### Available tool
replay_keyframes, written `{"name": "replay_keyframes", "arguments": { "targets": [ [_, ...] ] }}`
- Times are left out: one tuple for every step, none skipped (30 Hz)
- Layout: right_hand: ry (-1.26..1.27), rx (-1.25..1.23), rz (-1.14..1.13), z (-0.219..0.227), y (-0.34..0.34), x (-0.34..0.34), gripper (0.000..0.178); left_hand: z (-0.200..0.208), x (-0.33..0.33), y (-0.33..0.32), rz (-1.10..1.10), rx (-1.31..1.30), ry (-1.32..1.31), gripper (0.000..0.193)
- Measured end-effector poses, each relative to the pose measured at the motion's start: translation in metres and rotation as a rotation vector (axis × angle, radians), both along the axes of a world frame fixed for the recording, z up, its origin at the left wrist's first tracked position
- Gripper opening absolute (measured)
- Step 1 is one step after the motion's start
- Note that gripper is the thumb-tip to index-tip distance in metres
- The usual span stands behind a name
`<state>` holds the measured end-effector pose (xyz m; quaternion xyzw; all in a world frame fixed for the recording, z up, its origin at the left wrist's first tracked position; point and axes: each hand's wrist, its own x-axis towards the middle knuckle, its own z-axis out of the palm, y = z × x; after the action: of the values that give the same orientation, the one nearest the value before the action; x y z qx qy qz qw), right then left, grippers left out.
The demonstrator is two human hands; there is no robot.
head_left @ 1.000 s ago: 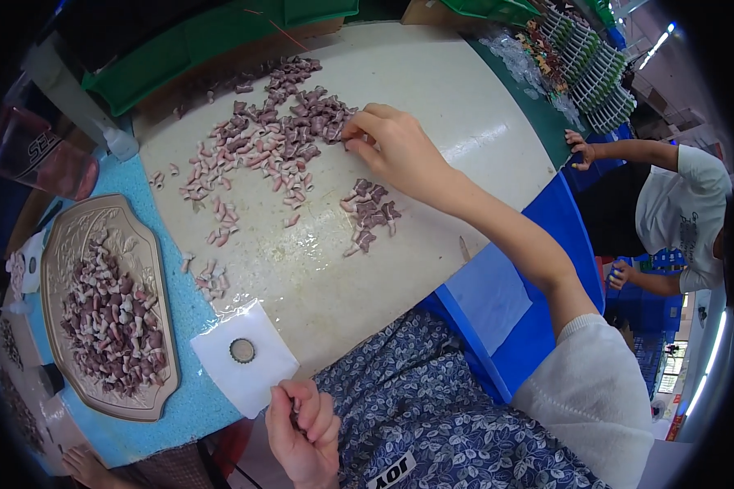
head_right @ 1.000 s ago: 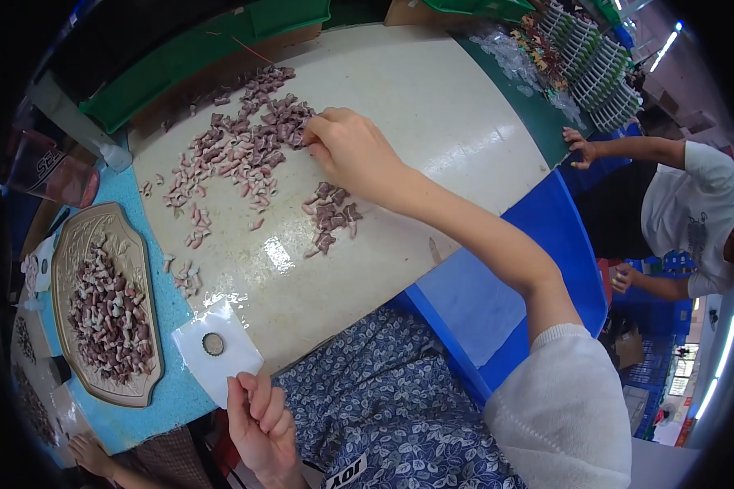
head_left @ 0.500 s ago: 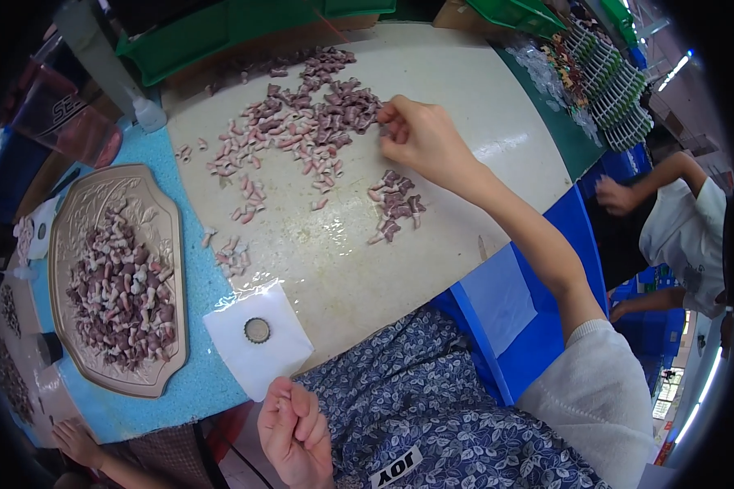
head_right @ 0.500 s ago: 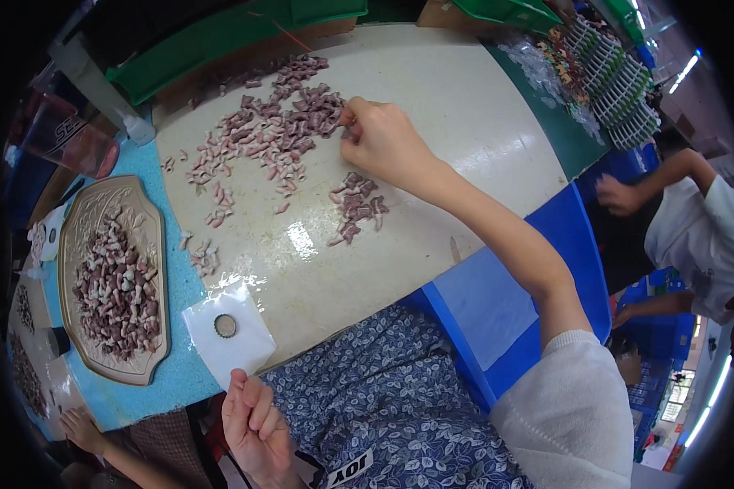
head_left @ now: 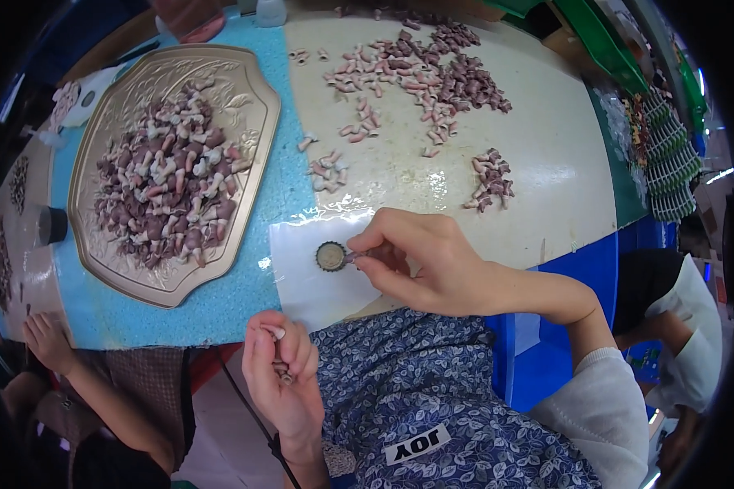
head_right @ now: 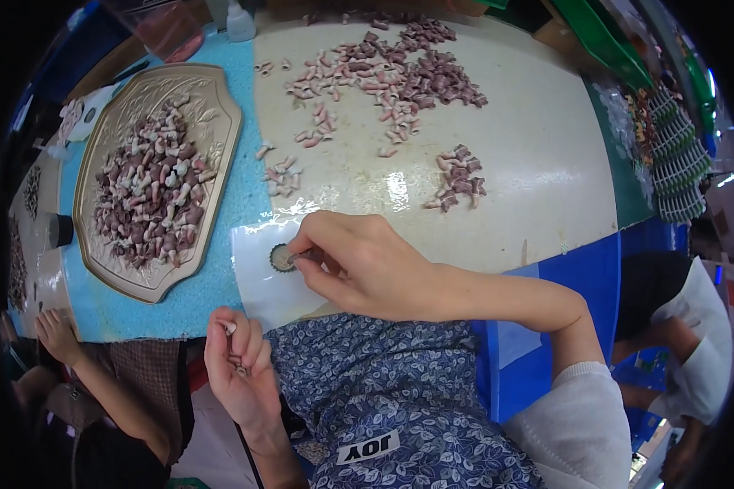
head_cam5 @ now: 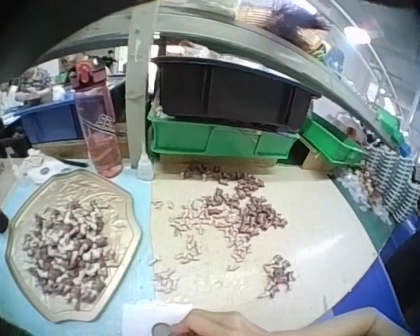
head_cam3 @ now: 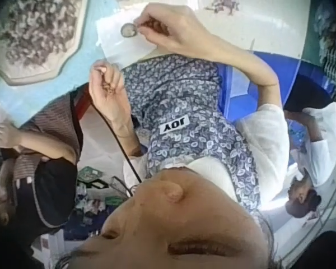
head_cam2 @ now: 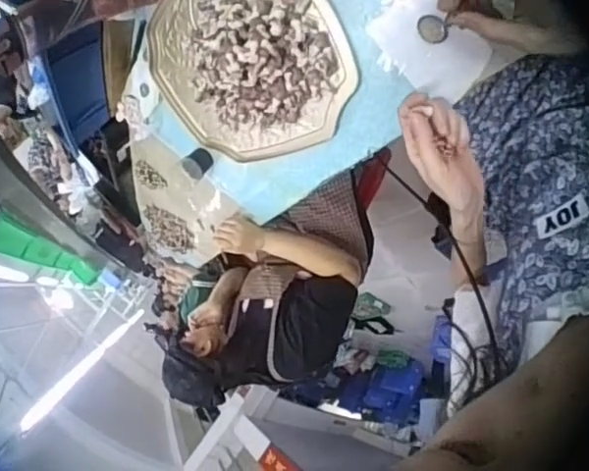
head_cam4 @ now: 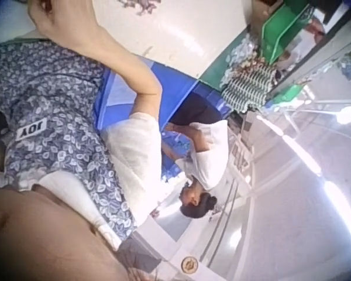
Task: The person assembles small plastic components into metal caps by hand at a workbench.
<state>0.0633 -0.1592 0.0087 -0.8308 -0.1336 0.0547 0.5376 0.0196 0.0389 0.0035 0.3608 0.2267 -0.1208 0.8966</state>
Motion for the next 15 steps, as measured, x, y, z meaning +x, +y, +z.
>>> {"name": "replay_keyframes", "arguments": {
  "targets": [
    [-0.047,-0.041,-0.006,-0.002,0.003,0.0,0.014,-0.001,0.001,0.001,0.009,-0.006,0.004,0.02],
    [-0.094,-0.082,-0.013,-0.004,0.006,0.0,0.012,-0.002,0.001,0.003,0.004,0.012,-0.011,0.021],
    [-0.09,-0.089,-0.005,-0.006,0.007,0.001,0.012,-0.002,0.001,0.004,-0.002,0.03,-0.025,0.022],
    [-0.143,-0.13,0.03,-0.008,0.006,0.002,0.013,-0.002,0.002,0.004,0.005,0.023,-0.02,0.022],
    [-0.199,-0.171,0.064,-0.009,0.007,0.003,0.014,-0.001,0.003,0.003,-0.023,0.079,-0.038,0.025],
    [-0.195,-0.178,0.072,-0.01,0.007,0.004,0.014,-0.002,0.005,0.003,-0.05,0.136,-0.055,0.027],
    [-0.243,-0.213,0.092,-0.011,0.008,0.005,0.016,-0.004,0.005,0.003,-0.044,0.129,-0.051,0.027],
    [-0.291,-0.247,0.112,-0.011,0.008,0.005,0.018,-0.008,0.005,0.003,-0.046,0.14,-0.052,0.028],
    [-0.288,-0.252,0.118,-0.011,0.008,0.006,0.018,-0.01,0.006,0.004,-0.049,0.152,-0.052,0.029],
    [-0.313,-0.293,0.14,-0.011,0.007,0.006,0.018,-0.01,0.007,0.004,-0.044,0.147,-0.048,0.029],
    [-0.338,-0.332,0.162,-0.011,0.007,0.006,0.018,-0.008,0.008,0.004,-0.053,0.16,-0.06,0.028],
    [-0.335,-0.333,0.169,-0.012,0.007,0.007,0.018,-0.008,0.009,0.003,-0.063,0.175,-0.072,0.028],
    [-0.379,-0.353,0.184,-0.013,0.007,0.009,0.02,-0.008,0.009,0.003,-0.058,0.172,-0.067,0.028],
    [-0.426,-0.371,0.199,-0.014,0.008,0.011,0.021,-0.007,0.009,0.002,-0.065,0.216,-0.05,0.028],
    [-0.426,-0.37,0.205,-0.013,0.008,0.012,0.021,-0.008,0.008,0.002,-0.073,0.26,-0.032,0.028]
  ]
}}
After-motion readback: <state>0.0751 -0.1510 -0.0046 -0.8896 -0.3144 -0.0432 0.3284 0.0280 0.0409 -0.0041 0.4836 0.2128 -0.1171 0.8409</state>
